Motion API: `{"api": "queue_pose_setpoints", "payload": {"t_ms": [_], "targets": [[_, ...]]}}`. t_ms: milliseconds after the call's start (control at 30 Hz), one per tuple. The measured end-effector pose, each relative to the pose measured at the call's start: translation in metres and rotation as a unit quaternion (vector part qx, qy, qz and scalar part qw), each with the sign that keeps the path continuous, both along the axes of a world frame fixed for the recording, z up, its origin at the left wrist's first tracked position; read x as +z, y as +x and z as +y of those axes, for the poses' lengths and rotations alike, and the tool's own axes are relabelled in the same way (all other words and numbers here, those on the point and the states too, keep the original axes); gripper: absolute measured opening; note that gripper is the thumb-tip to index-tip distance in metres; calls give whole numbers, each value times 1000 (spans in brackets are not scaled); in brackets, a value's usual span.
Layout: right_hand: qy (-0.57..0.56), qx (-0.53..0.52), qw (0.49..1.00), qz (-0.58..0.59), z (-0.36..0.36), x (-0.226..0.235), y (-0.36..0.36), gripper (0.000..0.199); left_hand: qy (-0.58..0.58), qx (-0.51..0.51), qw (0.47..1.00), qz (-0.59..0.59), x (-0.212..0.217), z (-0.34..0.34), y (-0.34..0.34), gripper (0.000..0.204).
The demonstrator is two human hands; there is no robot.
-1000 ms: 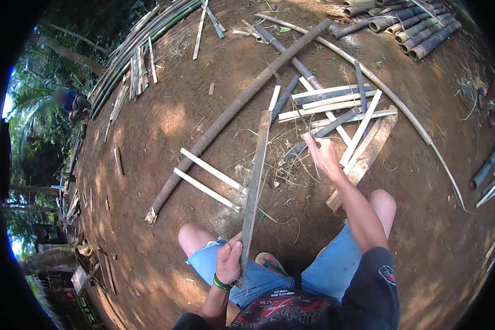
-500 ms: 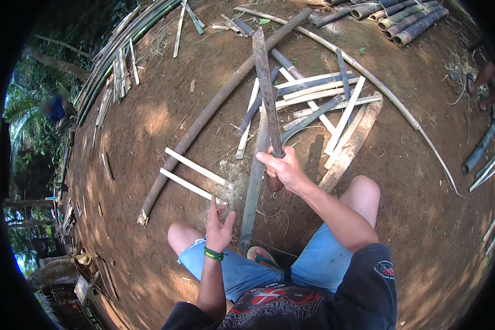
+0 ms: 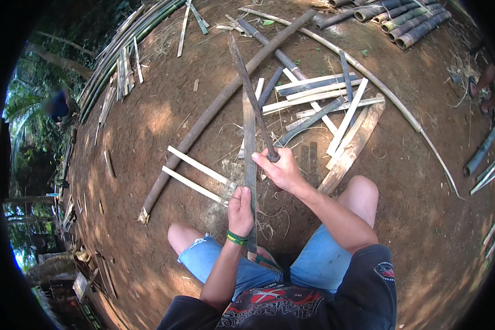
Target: The person sits on the ground and uses a machete to split long bamboo poles into thin strips. They hold the bamboo with one hand and strike it with the machete to separate the material, occasionally adjusting the position of the bamboo or the tool.
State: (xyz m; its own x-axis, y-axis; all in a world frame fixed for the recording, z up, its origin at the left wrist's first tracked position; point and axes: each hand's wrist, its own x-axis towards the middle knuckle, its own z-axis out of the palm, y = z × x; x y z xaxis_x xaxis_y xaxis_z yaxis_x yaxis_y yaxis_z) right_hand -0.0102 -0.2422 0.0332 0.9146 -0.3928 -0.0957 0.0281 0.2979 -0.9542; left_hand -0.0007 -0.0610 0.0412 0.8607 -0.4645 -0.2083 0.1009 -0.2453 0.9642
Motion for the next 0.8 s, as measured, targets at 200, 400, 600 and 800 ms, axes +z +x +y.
{"api": "queue_pose_setpoints", "payload": {"t_ms": [200, 400, 600, 800], "targets": [[-112, 37, 993, 25, 9, 16, -5, 25, -9, 46, 997, -63, -21, 7, 15, 36], [-259, 41, 965, -27, 1, 7, -13, 45, -147, 36, 976, 155, 19, -2, 20, 30], [-418, 131, 894, -96, 16, 12, -18, 55, -255, 77, 943, 199, 34, -4, 34, 51], [-472, 150, 861, -120, 26, 4, -20, 56, -294, 30, 936, 191, 35, -2, 32, 51]]}}
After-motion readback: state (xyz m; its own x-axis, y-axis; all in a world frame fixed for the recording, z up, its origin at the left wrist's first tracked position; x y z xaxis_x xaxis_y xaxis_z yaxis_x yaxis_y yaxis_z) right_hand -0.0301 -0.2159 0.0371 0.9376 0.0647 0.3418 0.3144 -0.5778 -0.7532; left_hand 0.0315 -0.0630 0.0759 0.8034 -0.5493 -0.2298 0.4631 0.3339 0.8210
